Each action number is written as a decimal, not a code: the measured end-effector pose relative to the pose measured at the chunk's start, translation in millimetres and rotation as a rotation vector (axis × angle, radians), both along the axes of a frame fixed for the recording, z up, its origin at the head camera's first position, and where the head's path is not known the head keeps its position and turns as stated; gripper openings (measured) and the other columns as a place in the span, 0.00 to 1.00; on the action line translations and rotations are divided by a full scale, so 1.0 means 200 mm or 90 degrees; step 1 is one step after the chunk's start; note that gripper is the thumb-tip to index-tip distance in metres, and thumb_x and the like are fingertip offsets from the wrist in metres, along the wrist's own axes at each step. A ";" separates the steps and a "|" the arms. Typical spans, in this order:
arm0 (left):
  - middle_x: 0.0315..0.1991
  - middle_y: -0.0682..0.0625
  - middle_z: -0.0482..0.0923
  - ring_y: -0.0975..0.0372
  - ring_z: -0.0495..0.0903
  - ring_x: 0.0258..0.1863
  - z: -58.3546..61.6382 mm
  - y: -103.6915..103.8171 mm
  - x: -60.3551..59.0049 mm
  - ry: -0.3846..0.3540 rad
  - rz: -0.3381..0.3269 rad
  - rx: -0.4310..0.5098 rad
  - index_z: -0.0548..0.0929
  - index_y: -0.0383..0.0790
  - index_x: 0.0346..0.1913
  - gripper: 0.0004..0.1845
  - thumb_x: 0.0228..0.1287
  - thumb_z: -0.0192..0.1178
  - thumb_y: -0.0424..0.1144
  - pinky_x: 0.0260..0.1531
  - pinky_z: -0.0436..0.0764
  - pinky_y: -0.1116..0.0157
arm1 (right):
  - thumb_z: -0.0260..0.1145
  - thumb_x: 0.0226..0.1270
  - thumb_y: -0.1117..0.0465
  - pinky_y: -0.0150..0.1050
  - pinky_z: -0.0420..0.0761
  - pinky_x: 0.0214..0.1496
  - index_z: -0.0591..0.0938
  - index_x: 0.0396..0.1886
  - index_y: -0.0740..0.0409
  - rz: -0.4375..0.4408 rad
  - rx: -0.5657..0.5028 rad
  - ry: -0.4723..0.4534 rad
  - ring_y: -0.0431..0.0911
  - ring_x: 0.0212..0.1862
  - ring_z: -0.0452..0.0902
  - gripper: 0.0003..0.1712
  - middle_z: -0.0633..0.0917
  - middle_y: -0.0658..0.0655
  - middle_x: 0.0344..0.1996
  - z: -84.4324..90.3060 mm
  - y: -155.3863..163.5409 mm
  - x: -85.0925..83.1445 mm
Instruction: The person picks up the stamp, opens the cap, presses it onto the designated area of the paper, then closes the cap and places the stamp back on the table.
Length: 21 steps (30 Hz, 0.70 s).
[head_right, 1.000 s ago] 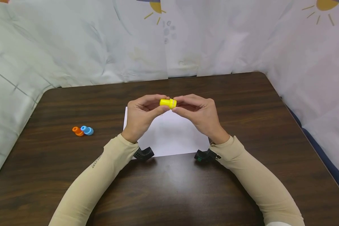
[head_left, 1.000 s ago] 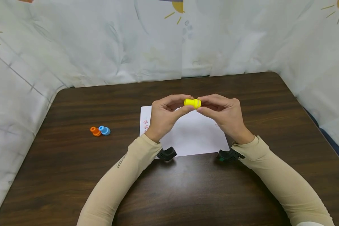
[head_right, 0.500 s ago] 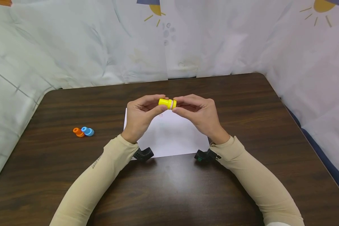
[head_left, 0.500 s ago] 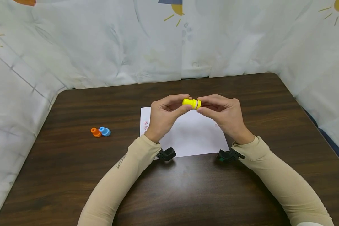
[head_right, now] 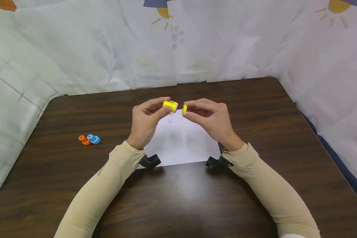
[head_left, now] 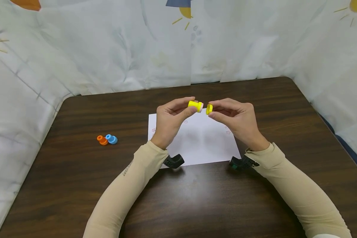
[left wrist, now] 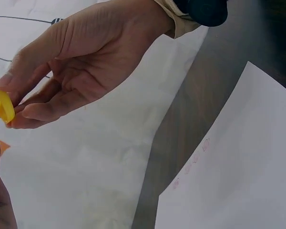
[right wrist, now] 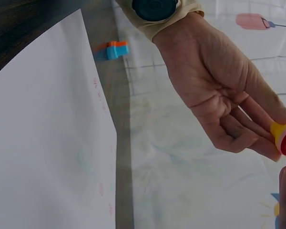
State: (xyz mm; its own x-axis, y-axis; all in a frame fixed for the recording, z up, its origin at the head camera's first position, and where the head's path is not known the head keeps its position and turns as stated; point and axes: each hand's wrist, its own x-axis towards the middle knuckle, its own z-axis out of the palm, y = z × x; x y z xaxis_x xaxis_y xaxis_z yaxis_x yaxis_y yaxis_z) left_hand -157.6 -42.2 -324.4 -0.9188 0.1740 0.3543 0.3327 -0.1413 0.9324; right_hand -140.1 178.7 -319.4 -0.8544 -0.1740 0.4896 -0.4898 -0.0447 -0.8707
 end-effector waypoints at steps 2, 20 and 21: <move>0.44 0.58 0.90 0.63 0.90 0.43 0.00 -0.01 -0.01 -0.003 0.004 -0.002 0.87 0.33 0.57 0.19 0.63 0.72 0.31 0.53 0.89 0.60 | 0.76 0.59 0.74 0.31 0.89 0.48 0.87 0.50 0.73 -0.001 -0.004 0.000 0.42 0.41 0.89 0.18 0.92 0.48 0.40 0.01 0.00 0.00; 0.43 0.57 0.90 0.63 0.87 0.39 0.08 -0.09 -0.07 -0.044 -0.022 0.040 0.86 0.33 0.57 0.17 0.66 0.68 0.28 0.48 0.87 0.68 | 0.73 0.58 0.80 0.34 0.90 0.49 0.88 0.47 0.75 -0.061 -0.095 0.019 0.45 0.40 0.90 0.16 0.92 0.55 0.41 0.13 0.00 -0.03; 0.43 0.57 0.90 0.63 0.86 0.38 0.08 -0.09 -0.08 -0.048 -0.024 0.046 0.87 0.33 0.57 0.17 0.66 0.68 0.28 0.49 0.88 0.68 | 0.72 0.57 0.81 0.34 0.90 0.49 0.87 0.47 0.75 -0.062 -0.105 0.019 0.45 0.40 0.90 0.16 0.92 0.55 0.41 0.14 0.00 -0.03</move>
